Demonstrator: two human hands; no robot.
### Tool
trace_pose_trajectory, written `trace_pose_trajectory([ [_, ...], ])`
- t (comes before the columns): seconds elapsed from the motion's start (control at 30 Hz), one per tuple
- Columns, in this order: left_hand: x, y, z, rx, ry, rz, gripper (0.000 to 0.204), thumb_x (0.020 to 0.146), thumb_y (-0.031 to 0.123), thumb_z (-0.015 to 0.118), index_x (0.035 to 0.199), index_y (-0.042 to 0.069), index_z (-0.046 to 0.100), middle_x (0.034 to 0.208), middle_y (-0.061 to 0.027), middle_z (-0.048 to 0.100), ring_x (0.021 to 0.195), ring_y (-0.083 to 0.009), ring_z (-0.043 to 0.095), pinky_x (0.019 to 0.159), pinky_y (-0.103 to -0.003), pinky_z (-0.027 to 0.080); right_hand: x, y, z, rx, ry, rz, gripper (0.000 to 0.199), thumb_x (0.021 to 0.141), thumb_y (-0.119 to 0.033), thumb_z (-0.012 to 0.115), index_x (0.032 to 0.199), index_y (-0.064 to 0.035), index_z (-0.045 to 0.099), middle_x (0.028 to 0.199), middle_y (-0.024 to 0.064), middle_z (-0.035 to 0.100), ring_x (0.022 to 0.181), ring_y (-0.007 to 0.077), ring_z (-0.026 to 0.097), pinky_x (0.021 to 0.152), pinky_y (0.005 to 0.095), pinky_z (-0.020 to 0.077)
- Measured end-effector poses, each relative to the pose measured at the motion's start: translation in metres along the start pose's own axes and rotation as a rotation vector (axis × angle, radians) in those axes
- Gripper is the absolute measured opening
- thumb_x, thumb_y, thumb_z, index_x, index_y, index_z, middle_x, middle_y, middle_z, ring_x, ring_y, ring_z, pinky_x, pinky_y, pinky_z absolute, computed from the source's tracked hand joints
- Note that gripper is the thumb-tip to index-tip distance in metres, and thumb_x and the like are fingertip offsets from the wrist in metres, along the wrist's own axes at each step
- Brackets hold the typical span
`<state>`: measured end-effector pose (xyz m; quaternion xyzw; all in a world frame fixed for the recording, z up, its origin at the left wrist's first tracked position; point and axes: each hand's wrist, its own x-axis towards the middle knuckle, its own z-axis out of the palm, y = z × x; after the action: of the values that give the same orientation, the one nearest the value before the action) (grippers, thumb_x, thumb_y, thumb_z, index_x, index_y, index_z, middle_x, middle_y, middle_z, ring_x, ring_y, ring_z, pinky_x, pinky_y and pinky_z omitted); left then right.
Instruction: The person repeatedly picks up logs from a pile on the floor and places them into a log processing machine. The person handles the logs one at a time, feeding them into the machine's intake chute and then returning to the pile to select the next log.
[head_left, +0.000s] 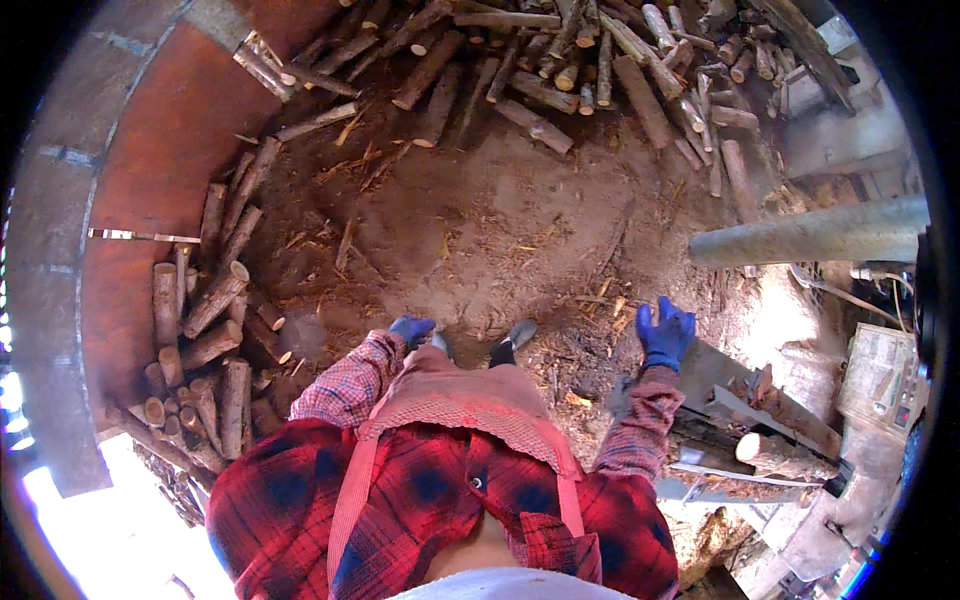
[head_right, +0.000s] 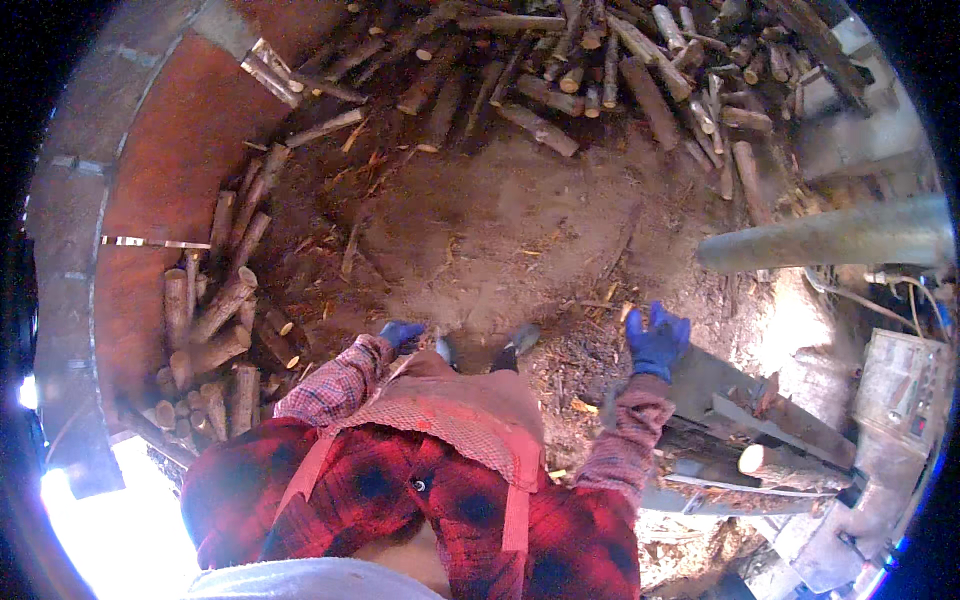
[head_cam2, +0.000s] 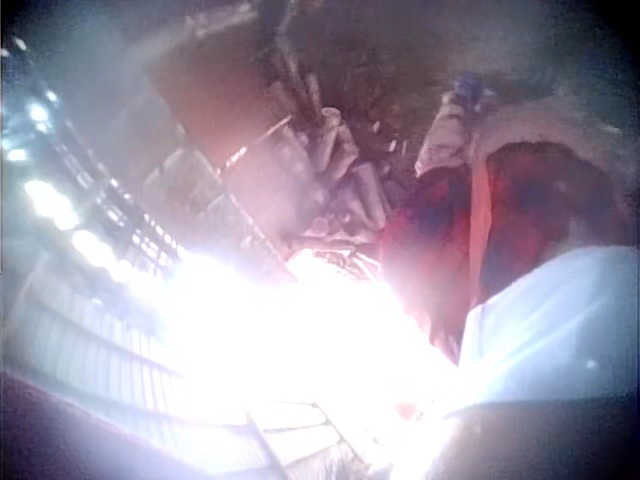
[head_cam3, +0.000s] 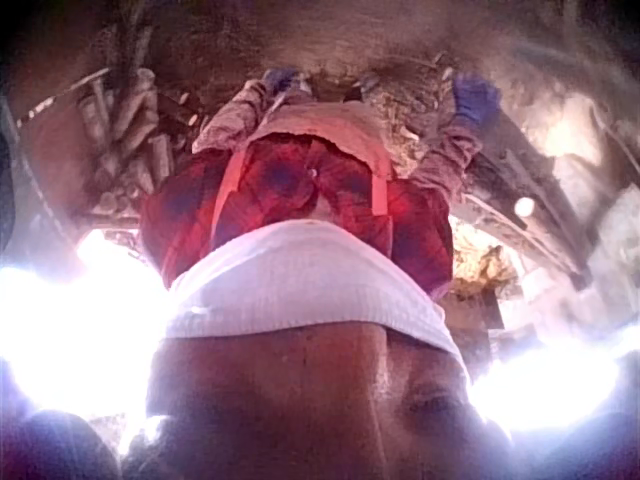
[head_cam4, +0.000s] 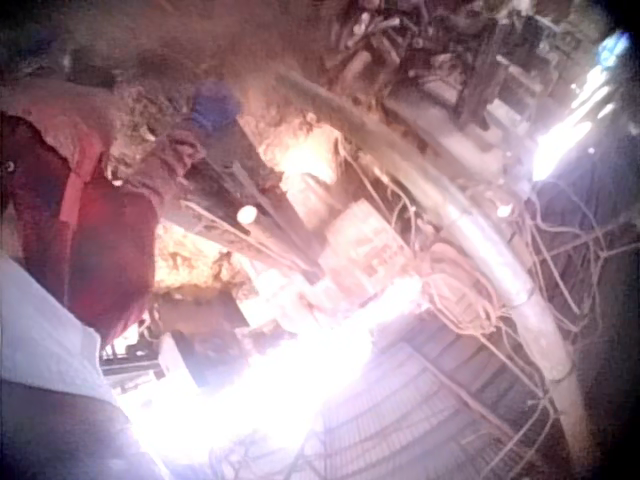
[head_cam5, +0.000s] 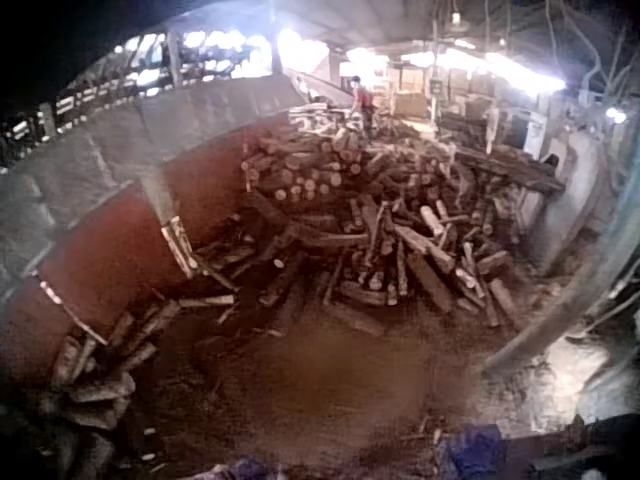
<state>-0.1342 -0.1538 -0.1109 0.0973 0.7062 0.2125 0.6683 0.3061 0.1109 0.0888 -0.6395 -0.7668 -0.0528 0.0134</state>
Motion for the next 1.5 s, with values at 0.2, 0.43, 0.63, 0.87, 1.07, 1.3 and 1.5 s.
trace_pose_trajectory([
  [0.2, -0.021, -0.048, -0.055, -0.420, 0.032, -0.208, 0.025, 0.086, 0.036, 0.065, 0.084, 0.012, 0.061, 0.068, -0.0084, 0.059, 0.055, -0.0206, 0.056, 0.043, -0.035, 0.042, 0.000, 0.004, 0.014, 0.020, 0.115, 0.083, 0.033, 0.074, -0.042, 0.064, 0.092, -0.0154, 0.070, 0.075, 0.0066, 0.068, 0.076, 0.0301, 0.062, 0.076, 0.0439, 0.0471],
  [0.43, 0.037, -0.003, -0.096, 1.133, -0.282, 0.504, 0.039, 0.087, 0.035, 0.060, 0.119, 0.013, 0.056, 0.100, -0.0143, 0.064, 0.093, -0.0327, 0.063, 0.081, -0.052, 0.050, 0.013, -0.009, 0.010, -0.113, 0.031, 0.293, 0.037, 0.084, -0.043, 0.057, 0.111, -0.0183, 0.067, 0.103, 0.0073, 0.067, 0.093, 0.0318, 0.059, 0.089, 0.0430, 0.0436],
  [0.63, 0.153, 0.139, -0.086, 0.383, -0.040, -0.218, 0.030, 0.095, 0.034, 0.049, 0.100, 0.009, 0.065, 0.084, -0.0039, 0.062, 0.075, -0.0176, 0.059, 0.068, -0.035, 0.049, 0.029, 0.007, 0.079, -0.009, 0.226, 0.651, 0.040, 0.082, -0.042, 0.057, 0.100, -0.0066, 0.064, 0.090, 0.0164, 0.066, 0.085, 0.0300, 0.063, 0.076, 0.0441, 0.0475],
  [0.87, 0.325, 0.261, -0.097, 0.731, -0.069, 0.319, 0.037, 0.086, 0.036, 0.059, 0.109, 0.008, 0.063, 0.098, -0.0132, 0.062, 0.092, -0.0270, 0.059, 0.079, -0.036, 0.047, 0.140, -0.033, 0.248, 0.587, -0.547, 0.366, 0.035, 0.083, -0.037, 0.065, 0.078, -0.0031, 0.062, 0.066, 0.0046, 0.056, 0.062, 0.0132, 0.050, 0.056, 0.0324, 0.0416],
  [1.07, 0.494, 0.270, -0.128, 0.069, 0.285, 0.028, 0.055, 0.080, 0.040, 0.067, 0.121, 0.003, 0.057, 0.117, -0.0195, 0.060, 0.111, -0.0334, 0.056, 0.092, -0.039, 0.044, 0.351, -0.310, 0.328, 1.146, -1.138, 0.271, 0.033, 0.088, -0.035, 0.059, 0.097, -0.0028, 0.062, 0.083, 0.0008, 0.058, 0.076, 0.0109, 0.050, 0.066, 0.0279, 0.0422],
  [1.3, 0.738, 0.397, -0.203, 0.374, 0.541, 0.300, 0.075, 0.078, 0.039, 0.071, 0.135, 0.002, 0.040, 0.130, -0.0179, 0.051, 0.116, -0.0289, 0.052, 0.097, -0.036, 0.042, 0.709, -0.482, 0.510, 0.597, 0.028, -0.615, 0.055, 0.078, -0.015, 0.073, 0.127, -0.0026, 0.051, 0.125, 0.0206, 0.051, 0.105, 0.0296, 0.056, 0.084, 0.0397, 0.0487],
  [1.5, 0.832, 0.418, -0.172, 0.376, 0.703, 0.342, 0.072, 0.076, 0.036, 0.072, 0.132, 0.001, 0.043, 0.124, -0.0170, 0.054, 0.112, -0.0277, 0.053, 0.093, -0.036, 0.043, 0.758, -0.515, 0.616, 0.724, -0.605, -0.345, 0.054, 0.081, -0.023, 0.069, 0.127, -0.0057, 0.049, 0.111, 0.0133, 0.057, 0.094, 0.0199, 0.059, 0.070, 0.0322, 0.0524],
])
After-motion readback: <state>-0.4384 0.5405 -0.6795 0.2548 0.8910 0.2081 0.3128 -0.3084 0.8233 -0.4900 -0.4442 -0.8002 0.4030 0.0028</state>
